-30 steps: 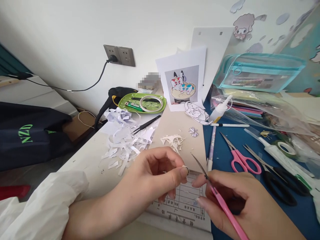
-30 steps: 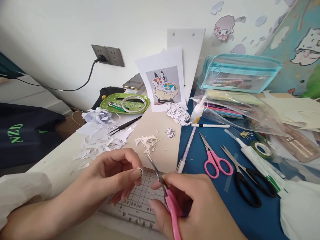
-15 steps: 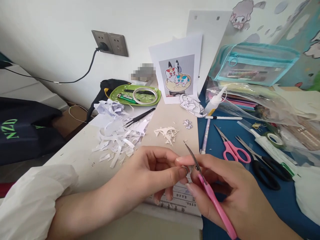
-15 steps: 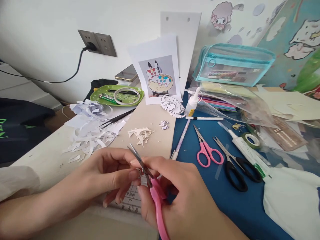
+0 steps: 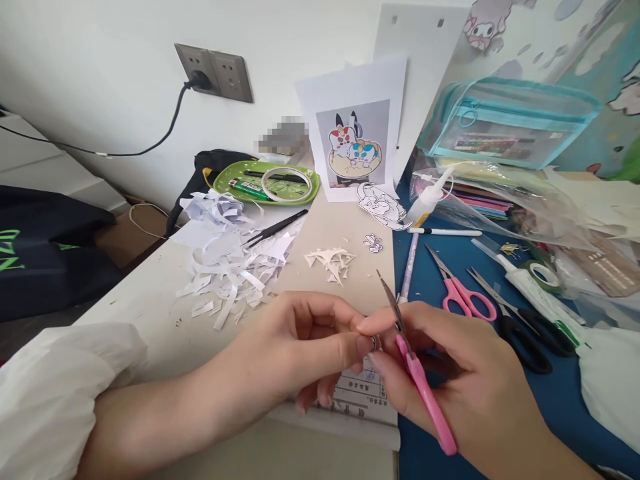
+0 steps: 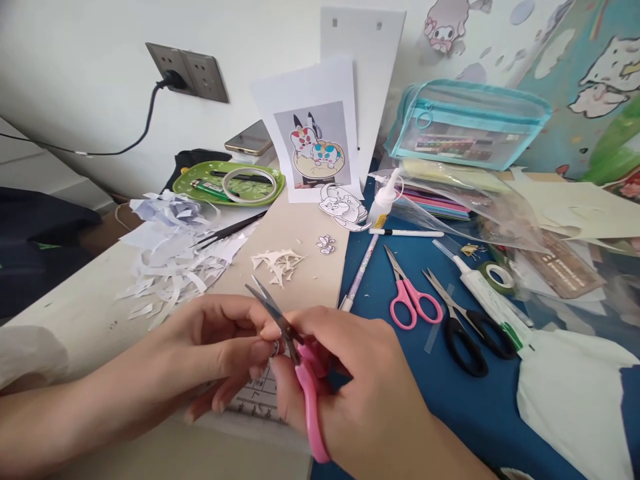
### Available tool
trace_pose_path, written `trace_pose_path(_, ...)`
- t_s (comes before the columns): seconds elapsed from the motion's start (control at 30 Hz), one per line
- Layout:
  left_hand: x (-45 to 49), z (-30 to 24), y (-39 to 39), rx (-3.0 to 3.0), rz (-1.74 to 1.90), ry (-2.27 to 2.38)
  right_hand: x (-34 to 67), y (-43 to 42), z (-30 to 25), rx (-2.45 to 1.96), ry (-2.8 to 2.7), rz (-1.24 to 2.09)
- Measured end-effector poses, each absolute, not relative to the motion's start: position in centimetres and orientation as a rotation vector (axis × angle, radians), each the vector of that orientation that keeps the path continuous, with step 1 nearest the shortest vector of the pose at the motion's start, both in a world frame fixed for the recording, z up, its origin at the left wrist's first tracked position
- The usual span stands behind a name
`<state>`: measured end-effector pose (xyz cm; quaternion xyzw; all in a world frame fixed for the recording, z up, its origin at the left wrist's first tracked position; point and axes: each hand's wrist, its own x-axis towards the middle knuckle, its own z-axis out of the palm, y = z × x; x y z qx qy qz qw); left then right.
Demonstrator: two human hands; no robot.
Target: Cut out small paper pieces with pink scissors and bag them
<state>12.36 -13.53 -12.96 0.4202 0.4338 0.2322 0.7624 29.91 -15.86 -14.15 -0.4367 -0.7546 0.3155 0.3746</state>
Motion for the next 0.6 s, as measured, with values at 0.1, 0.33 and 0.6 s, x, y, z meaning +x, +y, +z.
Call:
trace_pose_path(0.1,12.2,-13.2,-13.7,0.929,0.496,0.939,29.7,-15.8,-14.1,-1.137,-1.936,0.732)
trace_pose_path(0.33,11.9,-13.1,-13.5,0.95,0.472,0.967,29.9,-15.9,-14.1,-1.175,-1.864,0.793)
trace_pose_path(0.6,11.8,-13.1,-13.3,1.015,0.566,0.938,30.0,-16.5,-12.9,-1.451,-1.62,1.45)
